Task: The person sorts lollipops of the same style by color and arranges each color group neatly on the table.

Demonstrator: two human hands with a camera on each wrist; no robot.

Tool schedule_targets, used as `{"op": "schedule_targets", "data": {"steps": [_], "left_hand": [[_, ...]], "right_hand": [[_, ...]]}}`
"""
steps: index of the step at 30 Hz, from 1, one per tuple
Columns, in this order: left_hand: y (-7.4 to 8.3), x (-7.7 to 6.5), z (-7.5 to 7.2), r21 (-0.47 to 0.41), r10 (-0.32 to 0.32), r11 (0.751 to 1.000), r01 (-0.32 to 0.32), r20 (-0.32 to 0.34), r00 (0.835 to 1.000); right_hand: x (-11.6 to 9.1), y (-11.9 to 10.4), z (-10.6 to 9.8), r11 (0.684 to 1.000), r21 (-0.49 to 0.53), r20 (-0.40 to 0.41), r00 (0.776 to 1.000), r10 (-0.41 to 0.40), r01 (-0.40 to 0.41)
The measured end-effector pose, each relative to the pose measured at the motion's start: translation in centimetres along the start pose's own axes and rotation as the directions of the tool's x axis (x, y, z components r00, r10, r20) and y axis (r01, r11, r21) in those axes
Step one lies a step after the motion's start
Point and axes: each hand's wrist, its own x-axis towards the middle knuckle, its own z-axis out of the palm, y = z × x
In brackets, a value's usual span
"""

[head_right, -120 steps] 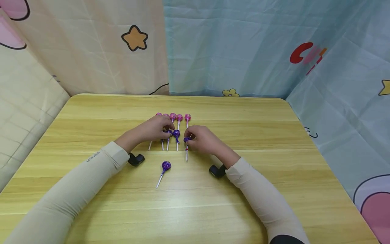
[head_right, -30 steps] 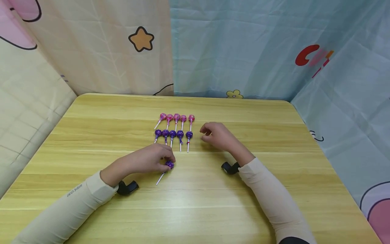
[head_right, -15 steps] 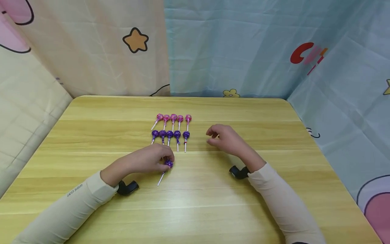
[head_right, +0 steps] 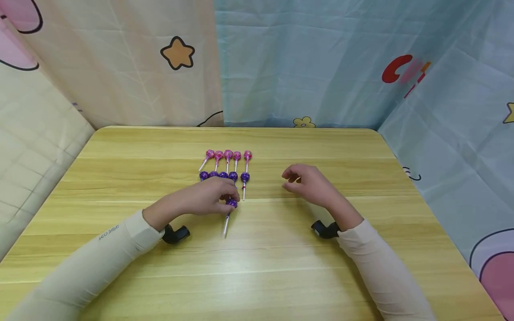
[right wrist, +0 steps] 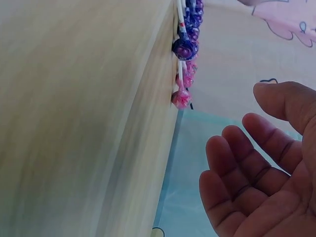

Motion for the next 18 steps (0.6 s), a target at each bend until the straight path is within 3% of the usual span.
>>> {"op": "schedule_targets", "data": {"steps": [10,18], "left_hand": [[-0.6,4.1,-1.7,-0.040,-0.004,0.999,0.002,-0.027,1.000],[-1.8,7.0,-1.9,-0.035,-0.056,0.998,0.055,-0.024,0.998]], "right_hand": [[-1.2,0.5,0.0,1.000,-0.009,-0.001,1.000,0.004,-0.004],[-1.7,0.9,0.0,1.000,-0.010,-0.010,1.000,-0.003,0.003]]}}
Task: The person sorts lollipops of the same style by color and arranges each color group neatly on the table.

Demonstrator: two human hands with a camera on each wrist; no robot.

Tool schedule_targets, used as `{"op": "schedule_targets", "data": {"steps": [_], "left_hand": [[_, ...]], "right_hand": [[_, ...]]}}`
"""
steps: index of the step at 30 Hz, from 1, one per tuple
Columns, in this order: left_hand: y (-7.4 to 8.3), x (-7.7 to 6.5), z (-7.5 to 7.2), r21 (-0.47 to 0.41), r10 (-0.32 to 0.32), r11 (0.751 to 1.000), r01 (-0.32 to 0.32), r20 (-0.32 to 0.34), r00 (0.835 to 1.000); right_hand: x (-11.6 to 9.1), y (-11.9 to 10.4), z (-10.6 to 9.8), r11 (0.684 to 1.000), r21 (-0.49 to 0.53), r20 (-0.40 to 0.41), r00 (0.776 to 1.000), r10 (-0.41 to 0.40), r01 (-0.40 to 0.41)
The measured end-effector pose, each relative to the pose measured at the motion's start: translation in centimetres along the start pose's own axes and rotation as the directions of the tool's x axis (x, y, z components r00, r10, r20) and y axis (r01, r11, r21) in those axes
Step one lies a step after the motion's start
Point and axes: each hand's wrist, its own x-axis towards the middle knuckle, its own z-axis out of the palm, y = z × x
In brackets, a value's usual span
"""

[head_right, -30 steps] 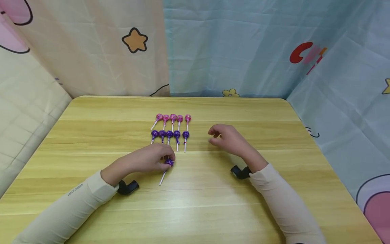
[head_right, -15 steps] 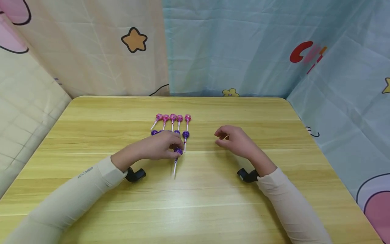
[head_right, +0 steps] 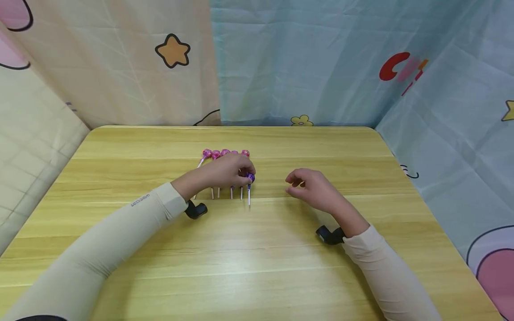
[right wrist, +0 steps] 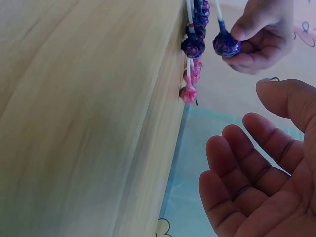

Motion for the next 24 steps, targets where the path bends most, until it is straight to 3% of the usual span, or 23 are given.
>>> {"op": "schedule_targets", "data": {"steps": [13,24], "left_hand": [[-0.7,2.1,0.9,0.006,-0.032,0.999,0.032,-0.005,0.999],[-1.3,2.6,1.5,0.058,-0.069,0.996,0.069,-0.005,0.998]], "right_hand": [[0.0,0.4,-0.1,0.999,0.006,0.006,0.999,0.035,-0.035],[-0.3,0.7,0.0,0.999,0.005,-0.008,0.999,0.036,-0.036]]}}
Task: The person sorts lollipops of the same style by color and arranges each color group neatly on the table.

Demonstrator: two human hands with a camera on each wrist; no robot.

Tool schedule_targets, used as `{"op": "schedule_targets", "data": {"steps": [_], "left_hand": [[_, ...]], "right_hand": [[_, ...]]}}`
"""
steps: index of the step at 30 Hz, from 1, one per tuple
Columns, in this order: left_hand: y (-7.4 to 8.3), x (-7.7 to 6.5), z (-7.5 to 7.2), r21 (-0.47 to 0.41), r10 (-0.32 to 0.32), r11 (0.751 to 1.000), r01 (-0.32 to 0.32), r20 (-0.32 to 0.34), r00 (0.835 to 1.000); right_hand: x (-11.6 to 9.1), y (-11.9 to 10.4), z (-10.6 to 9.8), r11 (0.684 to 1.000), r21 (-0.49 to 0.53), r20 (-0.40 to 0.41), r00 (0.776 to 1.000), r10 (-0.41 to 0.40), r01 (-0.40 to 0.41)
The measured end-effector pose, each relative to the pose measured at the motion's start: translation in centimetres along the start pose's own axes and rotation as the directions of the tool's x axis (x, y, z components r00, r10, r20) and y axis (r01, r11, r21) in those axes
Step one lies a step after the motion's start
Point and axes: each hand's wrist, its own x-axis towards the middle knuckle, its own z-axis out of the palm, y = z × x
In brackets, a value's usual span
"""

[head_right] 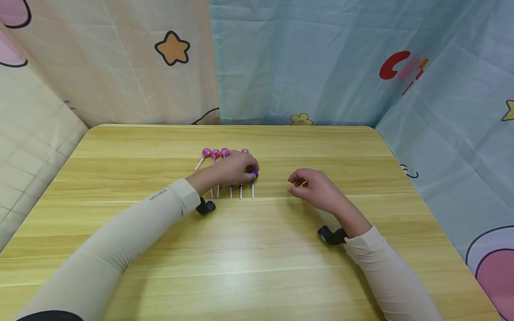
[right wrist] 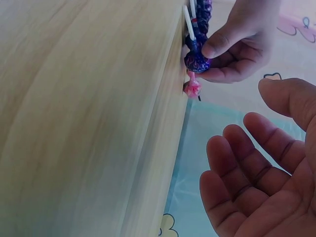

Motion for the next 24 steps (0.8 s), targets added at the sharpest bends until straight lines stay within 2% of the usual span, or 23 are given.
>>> {"op": "schedule_targets", "data": {"steps": [12,24], "left_hand": [[0.27,0.11,0.16,0.023,-0.028,0.999,0.027,0.026,0.999],[0.41,0.06,0.14,0.039,-0.030,0.999,0.029,0.023,0.999]], "right_hand": [[-0.04,-0.13,0.09,1.000,-0.003,-0.006,1.000,-0.003,0.003],[-0.24,-0.01,-0.10,1.000,-0.006,-0.001,1.000,0.009,-0.009]]}}
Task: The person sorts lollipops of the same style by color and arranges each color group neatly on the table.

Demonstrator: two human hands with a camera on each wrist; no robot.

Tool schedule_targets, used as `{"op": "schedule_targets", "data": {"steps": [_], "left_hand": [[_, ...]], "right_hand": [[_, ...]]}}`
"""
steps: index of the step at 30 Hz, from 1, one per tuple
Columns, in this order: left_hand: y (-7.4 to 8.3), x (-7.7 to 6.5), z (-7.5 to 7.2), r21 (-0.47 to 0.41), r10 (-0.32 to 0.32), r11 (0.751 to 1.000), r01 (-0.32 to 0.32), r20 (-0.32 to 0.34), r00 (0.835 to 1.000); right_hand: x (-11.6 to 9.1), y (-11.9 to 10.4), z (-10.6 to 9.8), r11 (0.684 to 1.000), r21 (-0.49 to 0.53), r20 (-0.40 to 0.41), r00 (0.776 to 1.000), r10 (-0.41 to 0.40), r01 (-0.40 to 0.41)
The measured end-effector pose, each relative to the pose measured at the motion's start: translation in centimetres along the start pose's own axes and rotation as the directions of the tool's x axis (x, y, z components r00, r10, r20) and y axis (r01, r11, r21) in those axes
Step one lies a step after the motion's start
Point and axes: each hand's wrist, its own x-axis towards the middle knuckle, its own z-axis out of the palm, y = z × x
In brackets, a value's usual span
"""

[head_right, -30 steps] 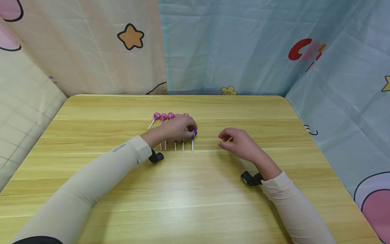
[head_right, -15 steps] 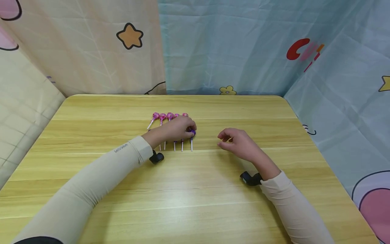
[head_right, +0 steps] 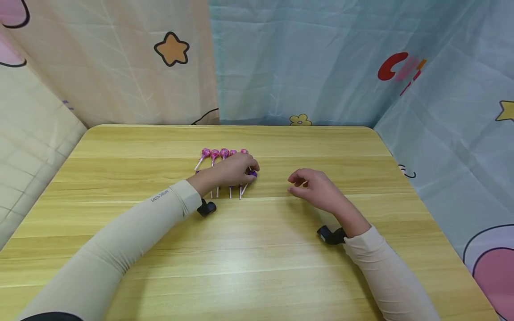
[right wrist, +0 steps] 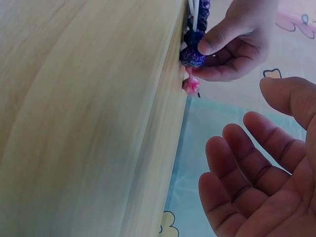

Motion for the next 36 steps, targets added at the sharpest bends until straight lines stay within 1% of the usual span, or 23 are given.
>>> {"op": "schedule_targets", "data": {"steps": [6,12,22,29,32,36], "left_hand": [[0.13,-0.10,-0.06,0.005,-0.013,1.000,0.013,0.009,1.000],[0.08,-0.27,-0.08,0.010,-0.008,1.000,0.008,0.004,1.000],[-0.16,-0.38,0.22,0.012,-0.002,1.000,0.002,-0.029,1.000],[-0.45,-0.40,0.36,-0.010,-0.012,1.000,0.011,-0.034,0.999],[-0.49,-0.52,0.36,-0.019,-0.013,1.000,0.012,-0.044,0.999],[-0.65,-1.00,0.24,-0.059,-0.014,0.998,0.009,-0.090,0.996]], "right_hand": [[-0.07,-0.07,0.01,1.000,0.009,0.002,1.000,0.005,-0.005],[-0.08,-0.16,-0.05,1.000,0.010,0.003,1.000,0.004,-0.004],[-0.06,-0.20,-0.07,1.000,-0.001,-0.001,1.000,0.002,-0.002],[0.00,-0.30,-0.03,1.000,0.000,0.000,1.000,0.006,-0.006],[0.01,-0.26,-0.02,1.000,-0.003,-0.001,1.000,0.005,-0.005],[-0.04,-0.13,-0.06,1.000,-0.004,-0.002,1.000,0.011,-0.011]]}}
